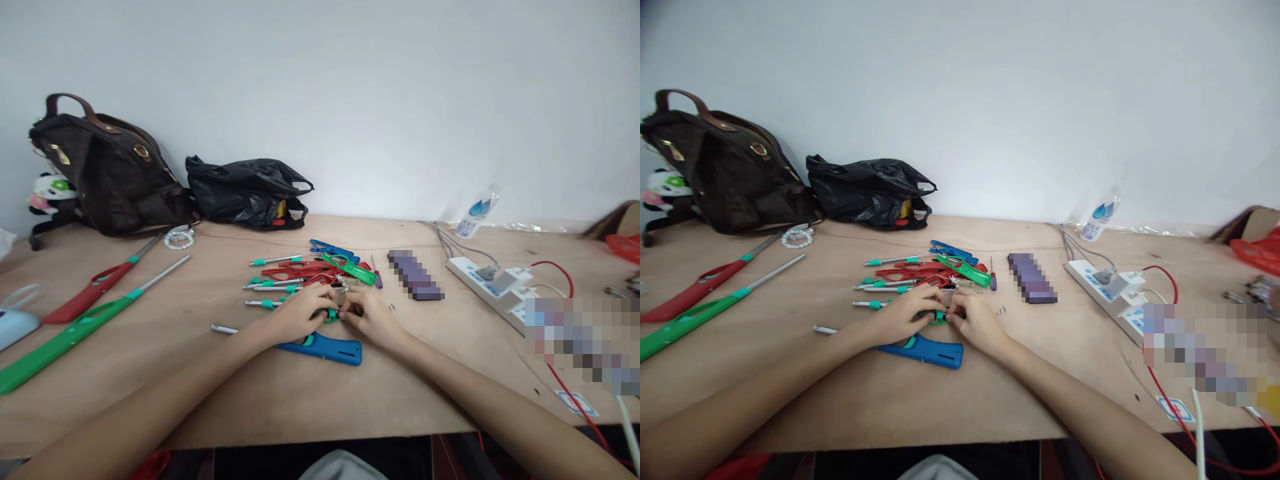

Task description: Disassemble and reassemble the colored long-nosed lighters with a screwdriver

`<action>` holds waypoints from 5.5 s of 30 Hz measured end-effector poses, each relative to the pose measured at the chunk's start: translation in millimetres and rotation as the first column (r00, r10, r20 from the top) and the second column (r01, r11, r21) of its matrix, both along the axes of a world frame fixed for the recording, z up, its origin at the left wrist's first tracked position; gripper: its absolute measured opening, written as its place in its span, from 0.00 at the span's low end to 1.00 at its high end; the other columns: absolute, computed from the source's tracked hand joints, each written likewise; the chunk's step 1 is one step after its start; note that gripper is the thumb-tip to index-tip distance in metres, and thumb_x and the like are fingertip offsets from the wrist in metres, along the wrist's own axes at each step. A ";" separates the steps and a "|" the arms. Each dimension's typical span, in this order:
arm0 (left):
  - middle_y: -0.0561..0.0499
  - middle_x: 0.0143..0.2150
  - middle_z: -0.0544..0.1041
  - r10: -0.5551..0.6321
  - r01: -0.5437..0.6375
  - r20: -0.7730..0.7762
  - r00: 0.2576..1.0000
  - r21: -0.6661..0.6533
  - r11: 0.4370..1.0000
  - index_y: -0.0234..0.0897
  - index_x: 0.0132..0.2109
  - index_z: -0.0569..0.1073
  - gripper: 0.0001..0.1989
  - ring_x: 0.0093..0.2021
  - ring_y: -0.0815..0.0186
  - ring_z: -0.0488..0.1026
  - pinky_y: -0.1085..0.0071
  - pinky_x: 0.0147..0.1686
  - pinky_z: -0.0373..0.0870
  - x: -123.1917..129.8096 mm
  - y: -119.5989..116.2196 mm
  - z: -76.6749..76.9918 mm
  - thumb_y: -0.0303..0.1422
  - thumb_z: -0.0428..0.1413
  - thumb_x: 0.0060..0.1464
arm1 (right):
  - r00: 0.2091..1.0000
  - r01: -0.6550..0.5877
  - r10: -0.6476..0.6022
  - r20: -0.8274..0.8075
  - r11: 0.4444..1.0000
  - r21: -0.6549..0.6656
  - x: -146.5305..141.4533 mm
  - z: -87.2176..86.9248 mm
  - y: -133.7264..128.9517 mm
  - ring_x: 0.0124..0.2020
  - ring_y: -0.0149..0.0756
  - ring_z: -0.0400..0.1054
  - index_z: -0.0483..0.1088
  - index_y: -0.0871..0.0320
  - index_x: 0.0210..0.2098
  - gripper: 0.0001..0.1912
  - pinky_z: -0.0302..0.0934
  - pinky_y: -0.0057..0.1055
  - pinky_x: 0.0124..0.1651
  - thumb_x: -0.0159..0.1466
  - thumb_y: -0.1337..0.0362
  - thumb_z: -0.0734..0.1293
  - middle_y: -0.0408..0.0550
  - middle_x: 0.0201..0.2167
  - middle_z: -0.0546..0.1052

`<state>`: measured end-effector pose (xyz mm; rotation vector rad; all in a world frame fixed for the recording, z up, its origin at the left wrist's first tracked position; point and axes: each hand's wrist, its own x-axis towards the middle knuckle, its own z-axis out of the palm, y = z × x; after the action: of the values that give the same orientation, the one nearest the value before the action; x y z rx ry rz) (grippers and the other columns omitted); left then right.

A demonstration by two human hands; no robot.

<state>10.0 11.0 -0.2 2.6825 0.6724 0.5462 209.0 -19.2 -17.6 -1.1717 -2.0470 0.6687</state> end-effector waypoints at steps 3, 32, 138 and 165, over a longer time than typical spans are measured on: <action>0.49 0.45 0.72 0.006 -0.006 -0.006 1.000 -0.001 1.000 0.36 0.40 0.75 0.16 0.47 0.62 0.68 0.66 0.50 0.64 -0.6 0.1 -0.1 0.17 0.48 0.50 | 0.999 -0.047 0.046 0.024 0.998 0.029 1.4 3.0 -0.9 0.31 0.33 0.61 0.63 0.58 0.22 0.10 0.52 0.28 0.34 0.58 0.74 0.63 0.43 0.28 0.67; 0.49 0.43 0.72 -0.021 0.022 -0.034 0.999 0.050 0.998 0.37 0.39 0.76 0.17 0.43 0.63 0.68 0.68 0.45 0.64 -1.6 -0.3 1.9 0.17 0.48 0.49 | 0.988 0.095 -0.110 -0.111 0.987 -0.132 -5.9 -2.3 2.0 0.25 0.30 0.58 0.64 0.57 0.23 0.07 0.50 0.27 0.27 0.52 0.74 0.66 0.39 0.22 0.68; 0.48 0.40 0.78 0.367 -0.304 -0.212 0.906 0.277 0.911 0.38 0.39 0.75 0.07 0.42 0.58 0.73 0.66 0.40 0.64 -59.2 32.6 38.3 0.32 0.52 0.60 | 0.972 0.100 -0.139 0.189 0.974 0.202 41.6 32.6 13.7 0.37 0.41 0.69 0.64 0.55 0.37 0.17 0.61 0.33 0.40 0.72 0.56 0.49 0.49 0.35 0.74; 0.50 0.43 0.77 0.101 -0.085 -0.271 0.957 0.070 0.994 0.39 0.41 0.76 0.05 0.46 0.60 0.73 0.68 0.45 0.65 -40.9 14.0 28.8 0.29 0.58 0.56 | 0.928 -0.120 0.067 0.367 0.985 0.126 23.8 29.9 -2.4 0.52 0.46 0.66 0.71 0.57 0.41 0.10 0.59 0.43 0.53 0.62 0.61 0.67 0.54 0.49 0.74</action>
<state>-30.8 24.9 28.6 2.8207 0.8735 0.2186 232.8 -21.6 12.3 -1.1840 -2.4272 0.3546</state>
